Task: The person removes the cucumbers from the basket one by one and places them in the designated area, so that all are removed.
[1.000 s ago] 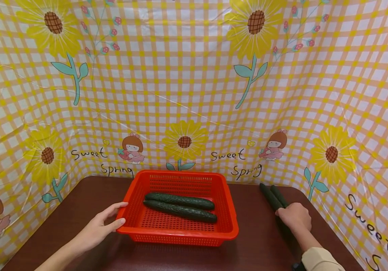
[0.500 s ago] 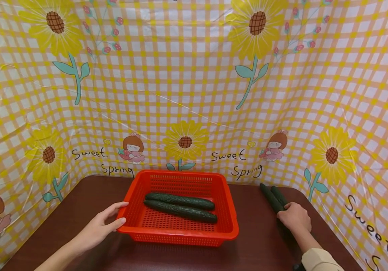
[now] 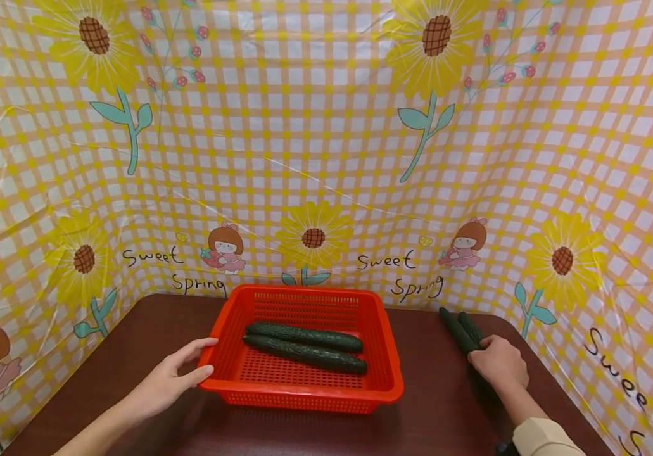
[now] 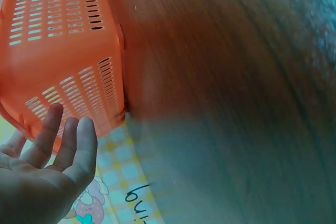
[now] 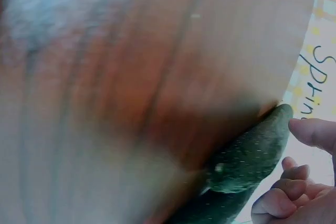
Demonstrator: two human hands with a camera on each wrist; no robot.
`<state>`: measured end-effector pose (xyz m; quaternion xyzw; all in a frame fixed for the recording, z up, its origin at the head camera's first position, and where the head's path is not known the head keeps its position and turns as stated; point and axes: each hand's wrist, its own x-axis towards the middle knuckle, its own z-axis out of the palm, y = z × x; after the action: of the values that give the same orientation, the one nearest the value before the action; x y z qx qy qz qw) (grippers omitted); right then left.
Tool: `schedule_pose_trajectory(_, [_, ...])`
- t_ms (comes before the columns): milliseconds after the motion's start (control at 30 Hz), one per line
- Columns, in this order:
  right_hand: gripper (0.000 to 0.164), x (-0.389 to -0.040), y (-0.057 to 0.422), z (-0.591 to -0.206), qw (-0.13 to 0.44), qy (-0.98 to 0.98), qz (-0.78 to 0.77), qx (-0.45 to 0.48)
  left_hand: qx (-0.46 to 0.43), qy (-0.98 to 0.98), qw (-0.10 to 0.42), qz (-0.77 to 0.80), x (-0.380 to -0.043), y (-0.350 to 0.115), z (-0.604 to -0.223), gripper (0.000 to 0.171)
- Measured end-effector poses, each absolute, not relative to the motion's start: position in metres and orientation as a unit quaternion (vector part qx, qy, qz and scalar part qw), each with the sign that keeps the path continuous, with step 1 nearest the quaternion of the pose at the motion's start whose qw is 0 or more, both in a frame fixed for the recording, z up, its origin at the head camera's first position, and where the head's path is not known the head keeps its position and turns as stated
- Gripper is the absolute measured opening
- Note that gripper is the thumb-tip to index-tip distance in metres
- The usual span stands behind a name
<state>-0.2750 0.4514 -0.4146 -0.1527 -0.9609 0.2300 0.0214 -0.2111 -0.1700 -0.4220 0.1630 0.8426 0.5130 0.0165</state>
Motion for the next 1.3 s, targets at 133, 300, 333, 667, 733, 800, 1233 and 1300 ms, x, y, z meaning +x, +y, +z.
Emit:
schedule_pose_trajectory(133, [0.063,-0.278,0.448,-0.407,0.03,-0.962,0.233,-0.137,0.158,0.841,0.016,0.517,-0.211,-0.17,-0.423,0.05])
schedule_pose_trajectory(300, [0.058,-0.283,0.44,-0.398,0.043,-0.965,0.233,-0.115,0.158,0.843,0.013,0.515,-0.21,-0.171,-0.424,0.051])
schedule_pose_trajectory(333, [0.057,-0.284,0.438,-0.397,0.044,-0.965,0.234,-0.11,0.155,0.843,0.014,0.514,-0.21,-0.171,-0.425,0.05])
schedule_pose_trajectory(667, [0.047,-0.292,0.404,-0.368,0.036,-0.962,0.263,-0.06,0.164,0.84,0.015,0.517,-0.21,-0.171,-0.425,0.051])
schedule_pose_trajectory(733, [0.046,-0.294,0.397,-0.362,0.032,-0.959,0.275,-0.053,0.165,0.839,0.016,0.518,-0.21,-0.171,-0.425,0.051])
schedule_pose_trajectory(800, [0.044,-0.296,0.389,-0.356,0.025,-0.955,0.291,-0.047,0.165,0.838,0.017,0.52,-0.21,-0.17,-0.425,0.051])
schedule_pose_trajectory(1233, [0.041,-0.314,0.326,-0.326,-0.025,-0.94,0.339,0.019,0.149,0.841,0.015,0.519,-0.209,-0.169,-0.425,0.051])
schedule_pose_trajectory(1300, [0.043,-0.316,0.317,-0.322,-0.038,-0.935,0.351,0.023,0.151,0.84,0.016,0.52,-0.21,-0.169,-0.425,0.052])
